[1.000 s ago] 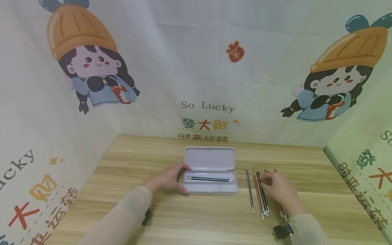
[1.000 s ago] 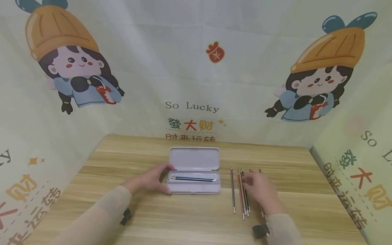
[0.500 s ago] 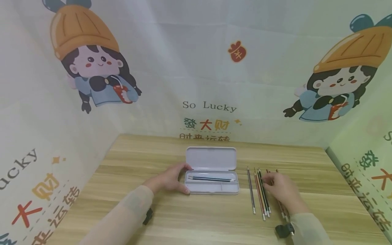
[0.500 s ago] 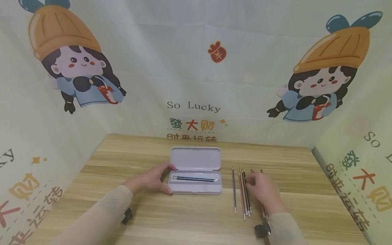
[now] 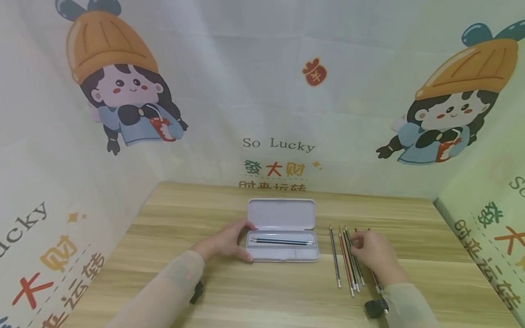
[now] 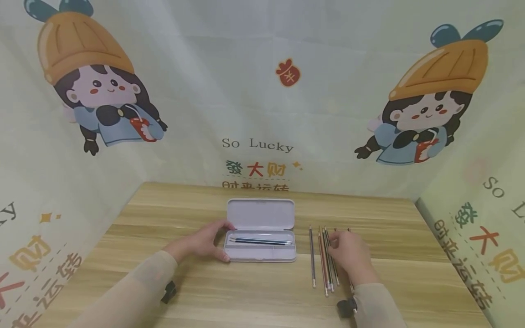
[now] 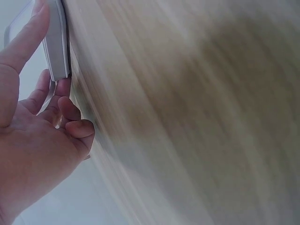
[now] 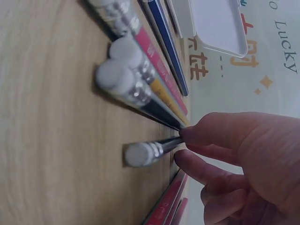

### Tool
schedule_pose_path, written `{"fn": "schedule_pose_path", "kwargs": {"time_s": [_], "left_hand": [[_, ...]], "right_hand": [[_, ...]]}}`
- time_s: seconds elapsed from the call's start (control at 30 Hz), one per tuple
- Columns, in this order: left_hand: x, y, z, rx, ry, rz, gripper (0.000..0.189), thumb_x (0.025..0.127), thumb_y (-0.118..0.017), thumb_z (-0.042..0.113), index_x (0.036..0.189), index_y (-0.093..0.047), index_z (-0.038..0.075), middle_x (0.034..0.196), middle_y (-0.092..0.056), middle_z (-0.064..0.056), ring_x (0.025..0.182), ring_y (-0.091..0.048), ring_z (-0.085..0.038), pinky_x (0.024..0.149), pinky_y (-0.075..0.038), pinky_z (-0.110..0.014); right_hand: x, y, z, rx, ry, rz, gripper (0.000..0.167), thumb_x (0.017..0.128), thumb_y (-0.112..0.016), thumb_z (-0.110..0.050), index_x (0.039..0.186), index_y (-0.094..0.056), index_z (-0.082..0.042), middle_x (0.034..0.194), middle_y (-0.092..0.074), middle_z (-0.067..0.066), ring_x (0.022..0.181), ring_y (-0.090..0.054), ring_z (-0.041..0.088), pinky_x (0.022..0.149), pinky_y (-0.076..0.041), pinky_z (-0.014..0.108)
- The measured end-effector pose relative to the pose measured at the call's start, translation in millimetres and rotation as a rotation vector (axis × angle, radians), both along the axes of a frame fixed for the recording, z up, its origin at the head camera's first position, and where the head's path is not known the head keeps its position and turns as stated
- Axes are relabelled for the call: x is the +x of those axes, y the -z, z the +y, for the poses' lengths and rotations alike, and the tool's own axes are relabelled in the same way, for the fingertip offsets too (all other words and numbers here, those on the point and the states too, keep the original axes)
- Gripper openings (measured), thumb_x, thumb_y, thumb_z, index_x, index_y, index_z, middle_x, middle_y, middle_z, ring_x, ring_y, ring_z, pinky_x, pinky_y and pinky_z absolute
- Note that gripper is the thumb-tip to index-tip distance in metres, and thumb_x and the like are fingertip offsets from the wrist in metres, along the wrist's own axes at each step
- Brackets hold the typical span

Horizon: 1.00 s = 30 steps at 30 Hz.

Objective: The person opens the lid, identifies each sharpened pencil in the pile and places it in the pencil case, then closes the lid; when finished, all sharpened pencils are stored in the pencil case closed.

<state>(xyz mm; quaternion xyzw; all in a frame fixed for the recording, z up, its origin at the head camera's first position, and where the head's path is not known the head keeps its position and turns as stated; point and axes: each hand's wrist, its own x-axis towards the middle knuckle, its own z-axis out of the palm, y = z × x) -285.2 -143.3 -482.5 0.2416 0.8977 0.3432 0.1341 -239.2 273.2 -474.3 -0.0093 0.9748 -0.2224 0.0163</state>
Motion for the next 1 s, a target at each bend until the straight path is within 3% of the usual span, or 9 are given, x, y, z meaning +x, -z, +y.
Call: {"fn": "schedule_pose_path", "kwargs": {"time_s": [0.23, 0.47, 0.6, 0.73, 0.9, 1.0], "left_hand": [[1.1, 0.4, -1.9, -0.004, -0.003, -0.006, 0.082, 0.068, -0.097, 0.024, 0.135, -0.053, 0.004, 0.142, -0.057, -0.019, 0.139, -0.049, -0.039, 0.123, -0.034, -0.056], [-1.0, 3.9, -2.2, -0.004, -0.008, 0.0, 0.082, 0.067, -0.096, 0.026, 0.135, -0.054, 0.006, 0.143, -0.057, -0.018, 0.139, -0.049, -0.039, 0.123, -0.034, -0.056], [-0.9, 4.4, -2.4, -0.008, -0.008, 0.003, 0.081, 0.067, -0.097, 0.026, 0.134, -0.054, 0.006, 0.142, -0.057, -0.018, 0.139, -0.049, -0.039, 0.123, -0.034, -0.056], [-0.5, 4.2, -2.7, -0.011, -0.012, -0.005, 0.081, 0.067, -0.097, 0.027, 0.134, -0.054, 0.007, 0.143, -0.057, -0.017, 0.14, -0.049, -0.038, 0.123, -0.034, -0.056], [-1.1, 4.4, -3.4, -0.003, -0.011, -0.001, 0.082, 0.068, -0.096, 0.027, 0.135, -0.054, 0.007, 0.143, -0.057, -0.017, 0.139, -0.049, -0.038, 0.123, -0.035, -0.055], [-1.4, 4.1, -3.4, -0.001, -0.003, 0.008, 0.082, 0.068, -0.096, 0.027, 0.134, -0.054, 0.006, 0.142, -0.058, -0.017, 0.138, -0.05, -0.038, 0.122, -0.036, -0.055]], "right_hand": [[-0.2, 2.7, -3.0, -0.003, 0.01, 0.036, 0.031, 0.086, -0.077, -0.012, 0.113, -0.073, 0.001, 0.092, -0.075, 0.011, 0.079, -0.068, 0.022, 0.07, -0.059, 0.045], [-1.1, 3.3, -3.2, -0.129, 0.099, 0.003, 0.032, 0.084, -0.077, -0.01, 0.112, -0.072, 0.005, 0.091, -0.074, 0.014, 0.076, -0.066, 0.021, 0.062, -0.057, 0.035], [0.8, 2.0, -2.6, -0.162, 0.102, 0.006, 0.031, 0.083, -0.077, -0.01, 0.11, -0.072, 0.005, 0.089, -0.074, 0.012, 0.074, -0.065, 0.02, 0.06, -0.056, 0.033], [4.1, -1.3, -3.0, -0.145, 0.101, 0.01, 0.033, 0.083, -0.076, -0.014, 0.112, -0.073, 0.002, 0.09, -0.075, 0.011, 0.071, -0.064, 0.018, 0.058, -0.053, 0.031], [5.8, -6.4, -7.6, -0.108, 0.098, 0.043, 0.033, 0.084, -0.071, -0.015, 0.114, -0.077, -0.005, 0.092, -0.077, 0.007, 0.059, -0.054, 0.014, 0.047, -0.042, 0.028], [6.1, -9.8, -10.7, -0.086, 0.073, 0.056, 0.029, 0.085, -0.072, -0.015, 0.112, -0.078, -0.01, 0.092, -0.077, 0.003, 0.06, -0.054, 0.013, 0.048, -0.041, 0.028]]}}
